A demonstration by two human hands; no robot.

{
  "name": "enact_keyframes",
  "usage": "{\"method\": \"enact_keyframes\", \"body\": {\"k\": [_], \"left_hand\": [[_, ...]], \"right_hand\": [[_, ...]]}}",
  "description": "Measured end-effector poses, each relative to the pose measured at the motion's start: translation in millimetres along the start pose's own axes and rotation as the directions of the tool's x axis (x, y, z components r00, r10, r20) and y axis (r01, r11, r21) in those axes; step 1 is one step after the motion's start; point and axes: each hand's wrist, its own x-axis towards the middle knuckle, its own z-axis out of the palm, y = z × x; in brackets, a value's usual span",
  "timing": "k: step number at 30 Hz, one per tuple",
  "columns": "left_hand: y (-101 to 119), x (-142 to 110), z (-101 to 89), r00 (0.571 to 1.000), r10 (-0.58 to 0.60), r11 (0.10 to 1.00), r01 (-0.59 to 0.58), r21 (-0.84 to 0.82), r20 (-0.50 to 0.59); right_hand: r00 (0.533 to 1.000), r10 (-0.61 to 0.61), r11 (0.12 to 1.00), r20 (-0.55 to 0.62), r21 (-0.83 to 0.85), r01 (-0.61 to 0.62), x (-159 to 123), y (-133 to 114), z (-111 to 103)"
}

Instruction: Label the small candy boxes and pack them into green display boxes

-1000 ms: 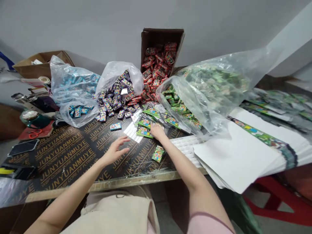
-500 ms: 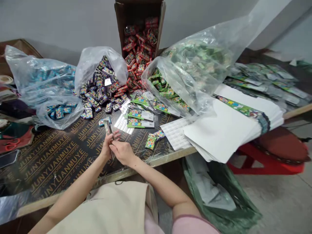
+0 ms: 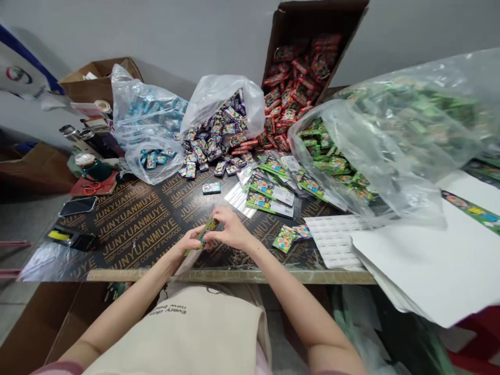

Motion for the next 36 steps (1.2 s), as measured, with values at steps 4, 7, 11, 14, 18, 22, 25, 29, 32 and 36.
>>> {"method": "enact_keyframes", "body": {"k": [4, 7, 11, 14, 18, 22, 25, 29, 32, 36], "left_hand": [[11.8, -12.5, 2.9, 0.996, 0.086, 0.992, -0.082, 0.095, -0.031], [9.7, -16.5, 3.8, 0.995, 0.093, 0.994, -0.09, 0.066, -0.048], [2.8, -16.5, 0.9, 0.99, 0.085, 0.996, -0.083, 0.024, -0.114], [2.4, -17.0, 0.3, 0.99, 0.07, 0.998, -0.069, 0.016, -0.119], [4.5, -18.4, 2.7, 0.995, 0.015, 0.999, -0.02, -0.046, -0.102], [4.2, -17.9, 7.3, 0.985, 0.018, 0.999, -0.026, -0.044, -0.171], [5.6, -16.0, 9.0, 0.974, 0.026, 0.997, -0.041, -0.065, -0.225], [14.4, -14.4, 3.6, 0.929, 0.089, 0.991, -0.118, -0.06, -0.358], [22.9, -15.8, -3.2, 0.896, 0.213, 0.974, -0.163, 0.157, -0.39], [23.8, -20.8, -7.7, 0.934, 0.255, 0.876, -0.115, 0.468, -0.249]], "right_hand": [[0.974, 0.051, 0.992, 0.22, -0.125, -0.023, 7.3, -5.7, -2.6], [0.975, 0.077, 0.987, 0.207, -0.153, -0.046, 12.2, -6.7, 0.1], [0.984, 0.078, 0.993, 0.159, 0.08, -0.092, 20.1, -3.4, 7.2], [0.983, 0.114, 0.966, 0.145, 0.217, -0.144, 24.6, -1.8, 11.9], [0.99, 0.137, 0.99, 0.016, 0.037, -0.137, 25.6, -5.6, 20.6], [0.991, 0.125, 0.977, -0.053, -0.169, -0.132, 26.3, -8.7, 31.9], [0.992, 0.086, 0.973, -0.09, -0.205, -0.103, 28.8, -6.0, 34.3], [0.941, 0.002, 0.985, -0.337, -0.161, -0.059, 26.5, -0.3, 29.8], [0.894, 0.01, 0.971, -0.448, -0.209, -0.116, 18.8, -0.8, 30.4], [0.965, 0.002, 0.933, -0.261, -0.348, -0.096, 13.4, -12.0, 34.4]]}}
